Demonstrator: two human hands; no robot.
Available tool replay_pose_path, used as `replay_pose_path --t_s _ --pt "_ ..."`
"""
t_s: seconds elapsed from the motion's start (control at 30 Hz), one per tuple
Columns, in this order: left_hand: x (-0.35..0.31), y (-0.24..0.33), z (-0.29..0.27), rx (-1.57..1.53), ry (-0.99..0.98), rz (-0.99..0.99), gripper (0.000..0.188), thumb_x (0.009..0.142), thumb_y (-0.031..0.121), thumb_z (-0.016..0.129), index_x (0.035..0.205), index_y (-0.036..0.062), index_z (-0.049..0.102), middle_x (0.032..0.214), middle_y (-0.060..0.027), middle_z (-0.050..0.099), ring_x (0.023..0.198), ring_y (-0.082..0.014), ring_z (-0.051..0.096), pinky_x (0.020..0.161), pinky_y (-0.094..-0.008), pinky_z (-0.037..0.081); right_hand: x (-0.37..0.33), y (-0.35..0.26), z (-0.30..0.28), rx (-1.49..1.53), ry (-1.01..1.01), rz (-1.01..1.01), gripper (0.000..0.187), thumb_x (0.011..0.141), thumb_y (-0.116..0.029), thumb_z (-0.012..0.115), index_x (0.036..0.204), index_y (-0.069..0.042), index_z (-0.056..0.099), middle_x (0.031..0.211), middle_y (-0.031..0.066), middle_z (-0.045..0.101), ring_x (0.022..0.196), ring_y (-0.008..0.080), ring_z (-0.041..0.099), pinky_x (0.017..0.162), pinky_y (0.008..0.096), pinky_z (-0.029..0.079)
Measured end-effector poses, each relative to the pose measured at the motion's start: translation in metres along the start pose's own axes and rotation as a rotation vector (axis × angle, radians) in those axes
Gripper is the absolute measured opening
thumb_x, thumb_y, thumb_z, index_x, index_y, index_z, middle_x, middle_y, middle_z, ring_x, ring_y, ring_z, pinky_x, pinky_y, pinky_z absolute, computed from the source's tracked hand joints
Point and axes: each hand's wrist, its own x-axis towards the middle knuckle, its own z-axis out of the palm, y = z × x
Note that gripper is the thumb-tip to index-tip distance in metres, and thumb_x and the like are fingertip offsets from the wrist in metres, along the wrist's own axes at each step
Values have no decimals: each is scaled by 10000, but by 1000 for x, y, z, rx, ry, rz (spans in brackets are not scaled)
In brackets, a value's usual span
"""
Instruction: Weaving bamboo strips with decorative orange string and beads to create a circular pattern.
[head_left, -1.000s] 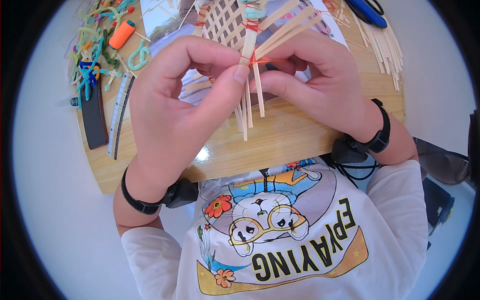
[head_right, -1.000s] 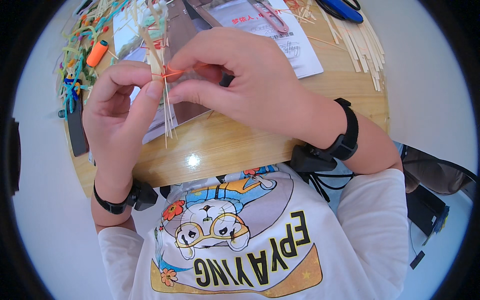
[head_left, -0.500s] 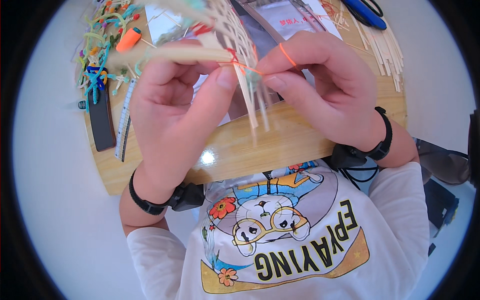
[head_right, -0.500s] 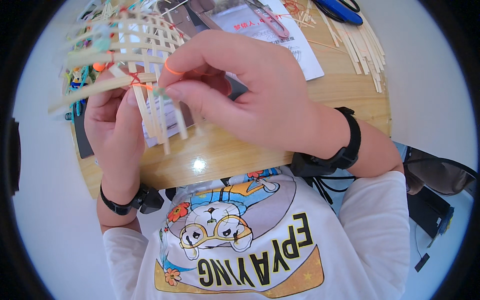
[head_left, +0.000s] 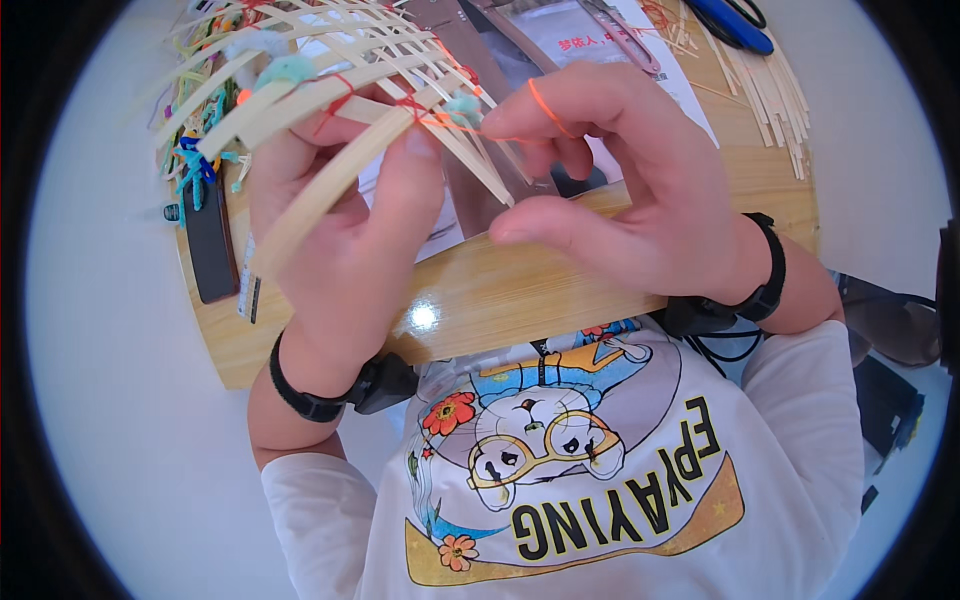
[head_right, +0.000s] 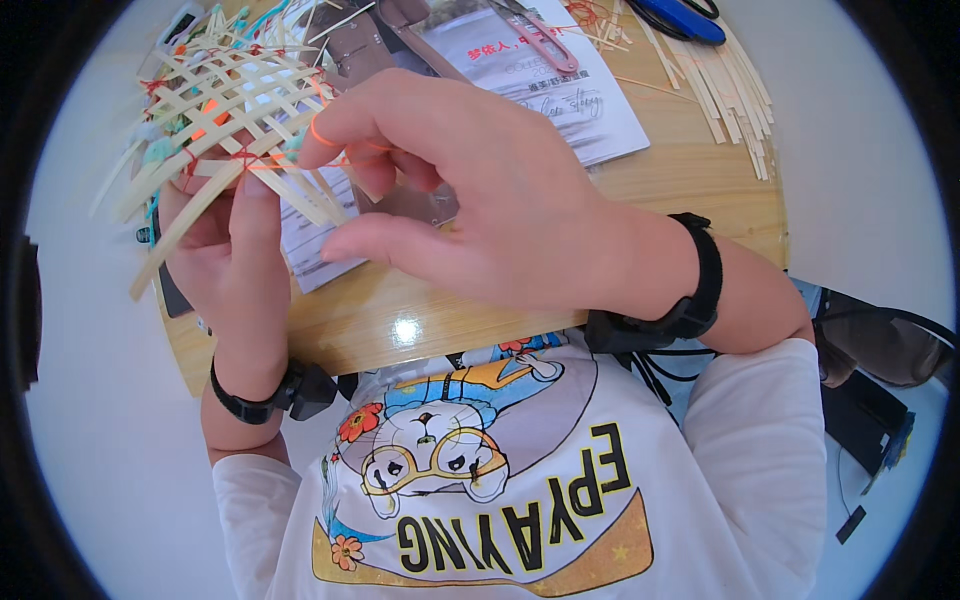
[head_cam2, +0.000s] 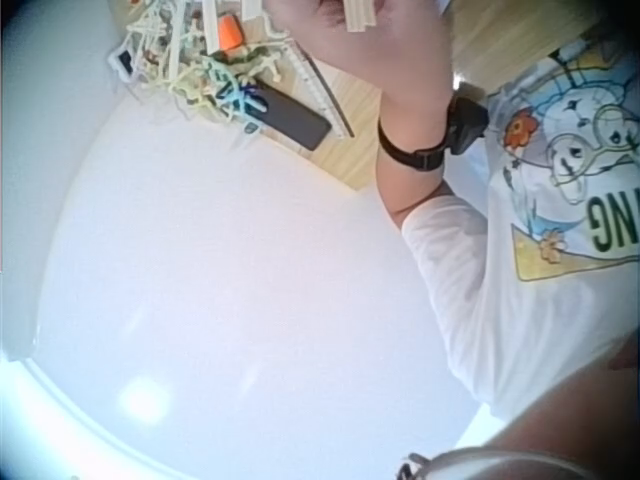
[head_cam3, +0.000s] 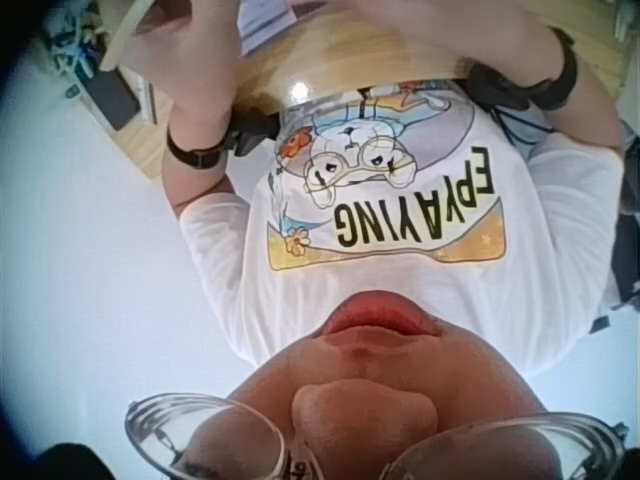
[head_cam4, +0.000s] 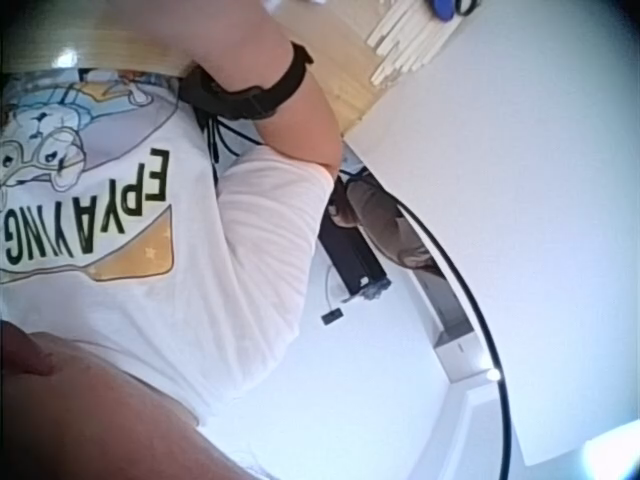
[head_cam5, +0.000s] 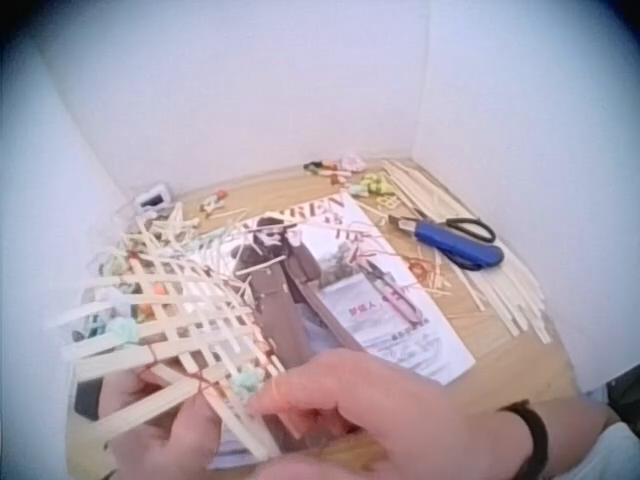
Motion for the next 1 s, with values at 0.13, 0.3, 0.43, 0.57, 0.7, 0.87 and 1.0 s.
replay_pose_path --t_s 0.13,0.3,0.43,0.57,0.7,0.87,1.0 --pt "-3 4 0 164 -46 -1 283 823 -54 659 1071 -18 529 1008 -107 643 925 -153 611 857 -302 489 -2 2 -4 2 -51 51 360 817 -28 715 1150 -16 579 967 30 583 739 85 494 619 234 366" --pt "-7 -3 1 206 17 16 399 801 -86 669 1154 -7 501 1029 -115 639 943 -177 624 846 -322 508 -2 1 -4 10 -39 23 347 819 -26 712 1143 -19 585 970 29 595 719 83 491 607 233 362" --pt "-7 -4 -4 269 -47 77 483 784 -103 682 1207 10 478 1056 -120 628 971 -188 628 867 -339 508 -2 2 -6 -44 -48 5 271 837 -25 691 1093 -5 606 925 45 615 707 93 500 612 236 377" --pt "-5 -9 -5 235 -7 222 278 896 18 627 1142 -38 510 1076 -119 628 952 -144 624 841 -282 504 -1 3 -8 -30 -17 -48 174 872 -39 660 1032 16 617 881 65 619 709 102 512 619 238 397" --pt "-10 -7 -15 423 25 151 322 877 -4 643 1170 -45 515 1114 -143 633 991 -171 631 859 -304 511 -4 1 -1 105 56 45 104 913 -47 612 994 19 615 875 63 620 723 95 524 637 232 414" --pt "-6 7 -22 889 -129 382 346 792 -88 691 1124 -46 605 1110 -143 650 1016 -223 639 873 -334 517 6 -12 -6 583 31 628 121 961 -113 574 980 -7 629 836 27 634 695 81 545 629 219 446" --pt "2 4 -18 786 -62 306 378 750 -88 724 1112 -38 627 1119 -135 653 986 -217 643 877 -343 498 -4 -10 9 574 90 589 103 918 -76 626 990 -4 642 824 31 644 671 83 557 607 219 450"
